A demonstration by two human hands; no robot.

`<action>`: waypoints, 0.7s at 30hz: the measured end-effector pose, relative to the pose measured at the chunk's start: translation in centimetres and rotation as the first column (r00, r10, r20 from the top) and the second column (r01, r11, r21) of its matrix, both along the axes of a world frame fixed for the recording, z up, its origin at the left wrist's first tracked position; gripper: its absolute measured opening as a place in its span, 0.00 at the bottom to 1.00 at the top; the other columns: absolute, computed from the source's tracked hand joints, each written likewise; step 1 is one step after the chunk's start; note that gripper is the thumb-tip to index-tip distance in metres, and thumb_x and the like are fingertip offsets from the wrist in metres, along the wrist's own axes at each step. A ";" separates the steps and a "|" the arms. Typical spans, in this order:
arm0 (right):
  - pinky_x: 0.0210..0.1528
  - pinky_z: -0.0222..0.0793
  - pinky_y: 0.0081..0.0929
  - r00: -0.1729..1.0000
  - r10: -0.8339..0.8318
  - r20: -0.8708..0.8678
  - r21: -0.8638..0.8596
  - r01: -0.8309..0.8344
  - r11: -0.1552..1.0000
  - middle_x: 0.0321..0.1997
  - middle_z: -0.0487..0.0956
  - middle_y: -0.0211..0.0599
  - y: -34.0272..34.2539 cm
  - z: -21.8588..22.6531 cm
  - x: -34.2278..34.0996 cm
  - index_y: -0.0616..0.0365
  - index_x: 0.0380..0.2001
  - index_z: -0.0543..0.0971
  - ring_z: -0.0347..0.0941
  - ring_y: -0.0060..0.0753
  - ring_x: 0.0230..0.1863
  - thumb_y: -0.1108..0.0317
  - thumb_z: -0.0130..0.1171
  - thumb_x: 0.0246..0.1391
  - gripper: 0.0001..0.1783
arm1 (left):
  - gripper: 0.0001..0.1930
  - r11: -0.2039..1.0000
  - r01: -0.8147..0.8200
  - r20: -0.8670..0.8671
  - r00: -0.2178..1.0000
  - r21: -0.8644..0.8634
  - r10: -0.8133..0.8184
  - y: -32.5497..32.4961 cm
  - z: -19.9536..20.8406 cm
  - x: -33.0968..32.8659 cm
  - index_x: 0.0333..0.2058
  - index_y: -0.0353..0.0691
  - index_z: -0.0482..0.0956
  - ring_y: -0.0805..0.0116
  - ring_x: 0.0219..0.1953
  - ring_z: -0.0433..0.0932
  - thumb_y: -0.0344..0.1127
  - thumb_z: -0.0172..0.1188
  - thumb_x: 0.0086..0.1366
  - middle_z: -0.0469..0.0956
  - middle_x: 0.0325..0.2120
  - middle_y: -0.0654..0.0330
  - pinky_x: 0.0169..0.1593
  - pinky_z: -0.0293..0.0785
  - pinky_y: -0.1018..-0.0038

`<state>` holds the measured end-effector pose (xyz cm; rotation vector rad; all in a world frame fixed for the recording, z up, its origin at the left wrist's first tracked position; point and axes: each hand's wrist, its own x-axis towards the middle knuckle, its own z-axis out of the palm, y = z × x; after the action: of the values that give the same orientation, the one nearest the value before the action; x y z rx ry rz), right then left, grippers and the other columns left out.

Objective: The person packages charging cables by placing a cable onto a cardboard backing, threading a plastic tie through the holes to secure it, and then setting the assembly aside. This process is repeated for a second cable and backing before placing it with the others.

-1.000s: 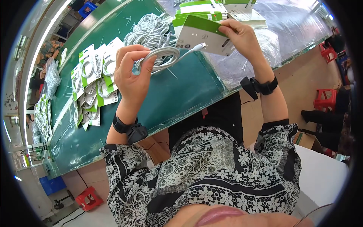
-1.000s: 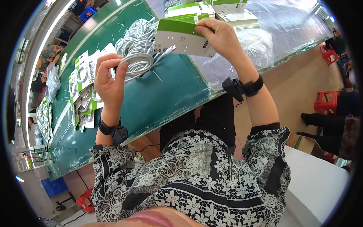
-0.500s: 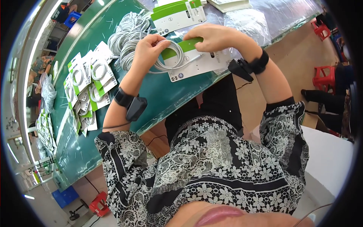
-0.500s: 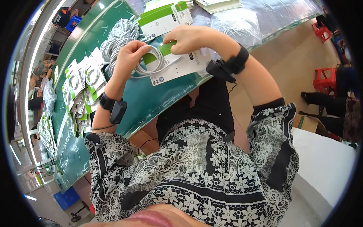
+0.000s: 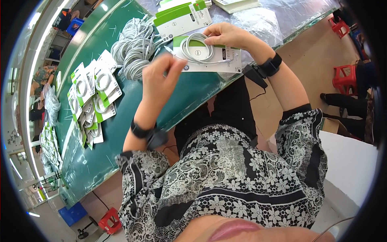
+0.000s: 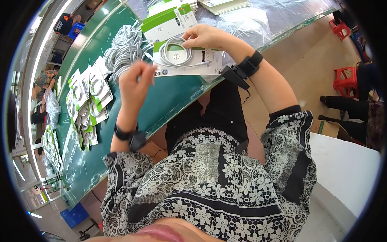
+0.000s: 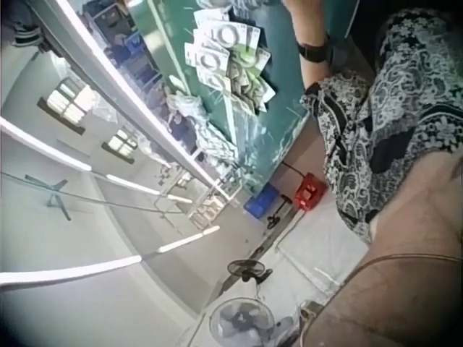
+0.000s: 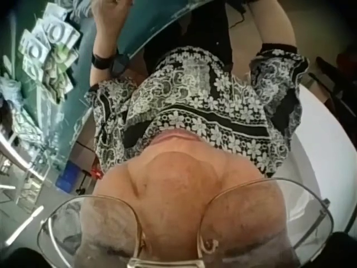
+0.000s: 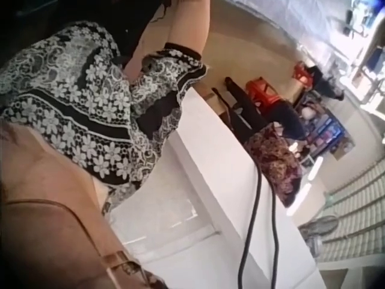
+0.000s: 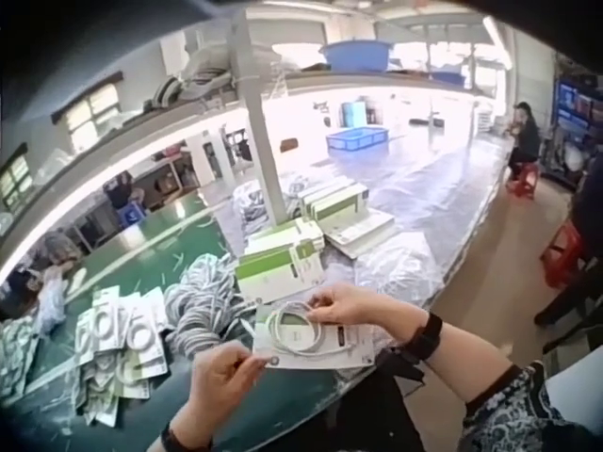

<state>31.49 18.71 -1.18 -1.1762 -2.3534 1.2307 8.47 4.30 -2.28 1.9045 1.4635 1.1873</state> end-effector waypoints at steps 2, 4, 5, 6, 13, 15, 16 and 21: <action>0.37 0.69 0.19 0.998 -0.026 -0.054 0.069 0.030 0.997 0.32 0.79 0.30 -0.6 1.0 -0.2 0.63 0.43 0.78 0.72 0.17 0.33 0.64 0.60 0.56 0.16 | 0.06 0.745 0.238 0.080 0.967 -0.623 -0.243 -1.8 -1.6 -1.9 0.33 0.38 0.77 0.71 0.34 0.77 0.33 0.63 0.60 0.77 0.32 0.61 0.34 0.72 0.74; 0.37 0.69 0.21 0.998 -0.015 -0.067 0.078 0.021 0.997 0.32 0.80 0.32 -1.1 1.2 -1.0 0.61 0.43 0.78 0.73 0.20 0.33 0.63 0.61 0.54 0.16 | 0.10 0.744 0.438 0.425 0.876 -0.505 -0.227 -2.6 -6.0 -1.3 0.40 0.37 0.75 0.71 0.37 0.77 0.33 0.62 0.61 0.77 0.37 0.61 0.37 0.73 0.75; 0.37 0.69 0.23 0.996 -0.014 -0.084 0.085 0.021 0.996 0.32 0.81 0.34 -1.3 1.2 -1.6 0.60 0.43 0.79 0.74 0.23 0.32 0.63 0.62 0.53 0.17 | 0.15 0.747 0.584 0.710 0.669 -0.318 -0.221 -3.1 -7.7 -0.9 0.46 0.37 0.73 0.72 0.40 0.77 0.33 0.61 0.62 0.76 0.41 0.61 0.40 0.74 0.75; 0.37 0.70 0.25 0.995 -0.030 -0.095 0.095 0.039 0.995 0.32 0.81 0.36 -1.5 1.3 -2.0 0.59 0.43 0.79 0.75 0.26 0.32 0.62 0.63 0.51 0.17 | 0.15 0.749 0.584 0.713 0.665 -0.314 -0.220 -2.5 -8.3 0.2 0.46 0.37 0.73 0.72 0.40 0.77 0.33 0.61 0.62 0.76 0.41 0.61 0.40 0.74 0.75; 0.43 0.68 0.29 0.985 -0.024 -0.172 0.598 0.124 0.792 0.36 0.79 0.35 -5.7 0.0 -3.7 0.57 0.41 0.79 0.74 0.34 0.40 0.63 0.64 0.50 0.16 | 0.21 0.936 0.352 0.999 0.053 -0.019 0.000 -0.7 -7.0 4.3 0.56 0.38 0.64 0.69 0.47 0.76 0.33 0.55 0.66 0.71 0.50 0.58 0.45 0.77 0.71; 0.44 0.67 0.30 0.971 0.013 -0.239 0.767 0.181 0.616 0.37 0.78 0.33 -7.3 -0.3 -3.5 0.57 0.40 0.79 0.73 0.35 0.41 0.64 0.64 0.50 0.15 | 0.19 0.954 0.298 0.996 0.085 -0.036 0.011 -0.8 -7.1 4.3 0.55 0.39 0.65 0.70 0.45 0.76 0.33 0.55 0.67 0.73 0.48 0.59 0.44 0.78 0.72; 0.45 0.66 0.32 0.982 -0.002 -0.187 0.794 0.152 0.589 0.37 0.78 0.34 -8.5 -0.3 -3.1 0.56 0.39 0.79 0.72 0.37 0.41 0.64 0.65 0.48 0.14 | 0.18 0.962 0.270 0.995 0.101 -0.045 0.018 -0.8 -7.3 4.3 0.54 0.39 0.66 0.71 0.44 0.77 0.34 0.55 0.67 0.73 0.47 0.59 0.43 0.78 0.73; 0.44 0.64 0.37 0.999 -0.041 0.009 0.819 0.016 0.574 0.33 0.75 0.35 -12.2 -2.4 -3.5 0.55 0.34 0.78 0.71 0.42 0.40 0.68 0.65 0.43 0.13 | 0.17 0.940 0.324 0.988 0.141 -0.110 0.067 0.0 -9.3 3.9 0.52 0.39 0.68 0.72 0.41 0.77 0.33 0.57 0.66 0.75 0.44 0.60 0.41 0.78 0.75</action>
<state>27.94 6.51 -3.58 -0.8576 -2.4132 -0.0143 12.41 4.27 -11.60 0.5521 0.5659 1.5158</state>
